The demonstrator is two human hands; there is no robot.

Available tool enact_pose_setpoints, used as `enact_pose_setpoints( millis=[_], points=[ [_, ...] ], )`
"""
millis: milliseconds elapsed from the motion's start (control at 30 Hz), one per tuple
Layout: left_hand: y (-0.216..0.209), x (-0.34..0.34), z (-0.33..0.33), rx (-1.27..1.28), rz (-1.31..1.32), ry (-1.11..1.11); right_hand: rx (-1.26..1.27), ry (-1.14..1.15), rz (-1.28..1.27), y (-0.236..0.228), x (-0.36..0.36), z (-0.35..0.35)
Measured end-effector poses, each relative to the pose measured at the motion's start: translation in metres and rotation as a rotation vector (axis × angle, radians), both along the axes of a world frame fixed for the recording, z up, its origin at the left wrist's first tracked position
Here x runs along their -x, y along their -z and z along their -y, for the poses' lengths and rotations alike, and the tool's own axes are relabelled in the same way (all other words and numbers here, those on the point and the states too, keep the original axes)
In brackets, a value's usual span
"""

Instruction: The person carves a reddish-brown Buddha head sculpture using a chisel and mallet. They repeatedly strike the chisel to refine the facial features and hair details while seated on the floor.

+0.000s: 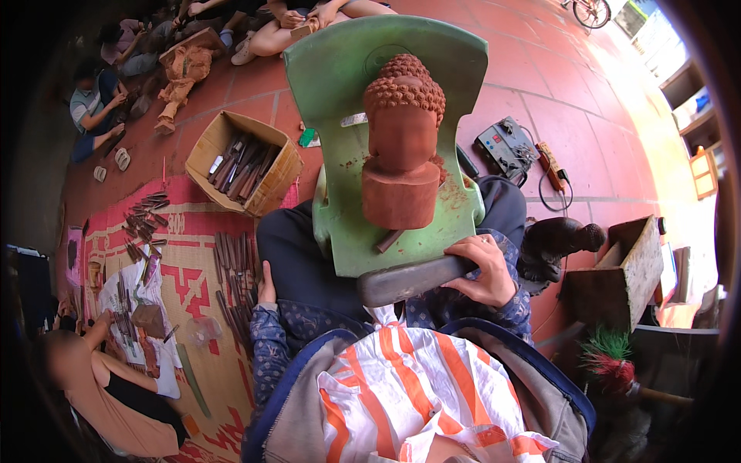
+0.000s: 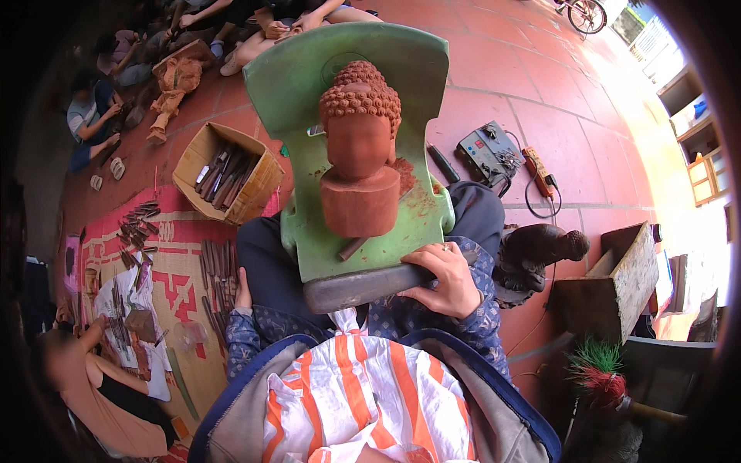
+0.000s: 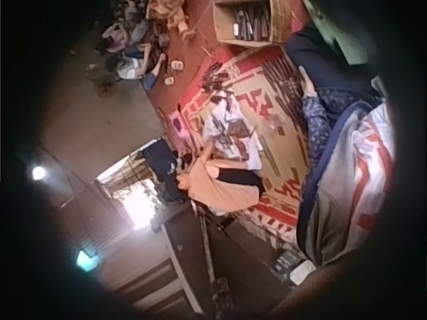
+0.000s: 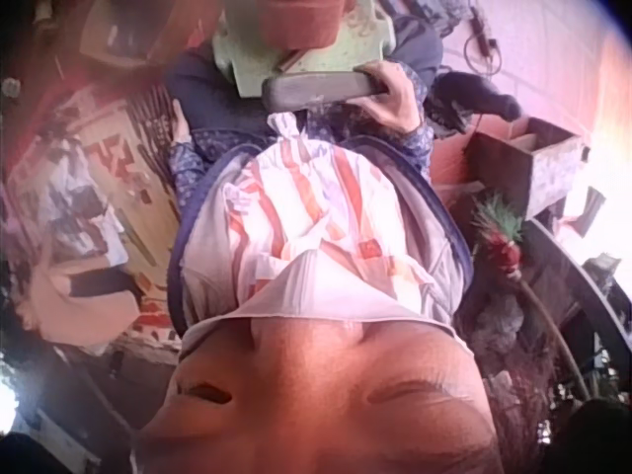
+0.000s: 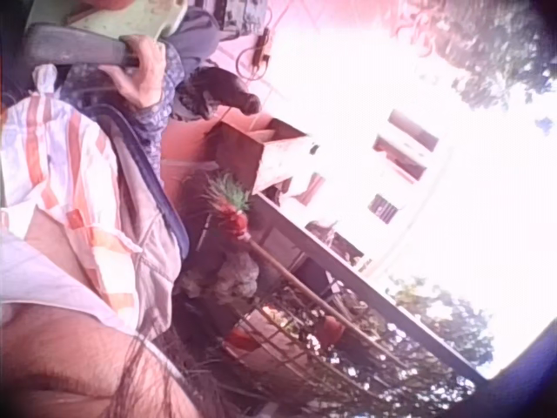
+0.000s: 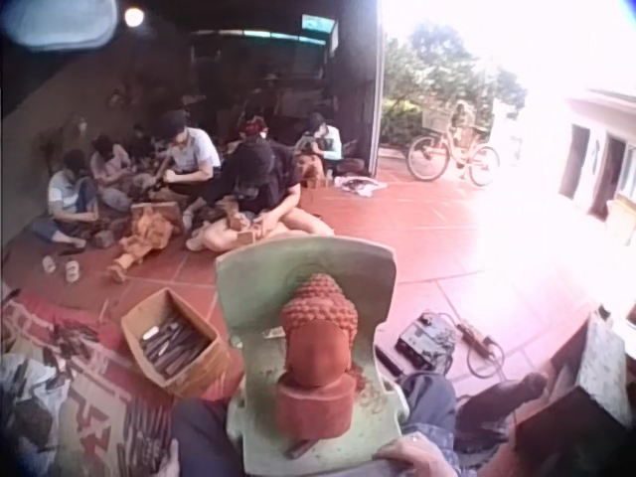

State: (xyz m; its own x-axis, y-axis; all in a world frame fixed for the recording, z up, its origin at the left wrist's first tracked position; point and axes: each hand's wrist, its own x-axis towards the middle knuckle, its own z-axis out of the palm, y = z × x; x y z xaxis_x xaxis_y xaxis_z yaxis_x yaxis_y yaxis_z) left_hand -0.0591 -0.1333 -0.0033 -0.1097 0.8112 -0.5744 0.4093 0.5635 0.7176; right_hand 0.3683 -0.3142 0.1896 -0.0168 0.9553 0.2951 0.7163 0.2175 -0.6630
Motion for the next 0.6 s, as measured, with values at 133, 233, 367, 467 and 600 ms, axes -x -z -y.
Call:
enact_pose_setpoints(
  millis=[133, 233, 367, 467, 600],
  points=[
    [0.020, 0.006, -0.003, 0.017, 0.085, -0.014, -0.111, 0.101, -0.630, -0.001, -0.014, 0.029],
    [0.061, 0.028, -0.006, 0.019, 0.184, -0.051, -0.145, 0.136, -0.948, -0.016, -0.021, 0.030],
    [0.046, 0.021, -0.005, -0.095, 0.048, -0.020, -0.216, 0.371, -0.982, -0.014, -0.035, 0.036],
    [0.006, 0.005, 0.000, -0.203, -0.123, 0.004, -0.175, 0.475, -1.123, -0.009, -0.044, 0.039],
    [-0.005, -0.005, -0.012, -0.508, -0.328, -0.037, -0.071, 0.551, -1.158, 0.007, -0.060, 0.042]
  ],
)
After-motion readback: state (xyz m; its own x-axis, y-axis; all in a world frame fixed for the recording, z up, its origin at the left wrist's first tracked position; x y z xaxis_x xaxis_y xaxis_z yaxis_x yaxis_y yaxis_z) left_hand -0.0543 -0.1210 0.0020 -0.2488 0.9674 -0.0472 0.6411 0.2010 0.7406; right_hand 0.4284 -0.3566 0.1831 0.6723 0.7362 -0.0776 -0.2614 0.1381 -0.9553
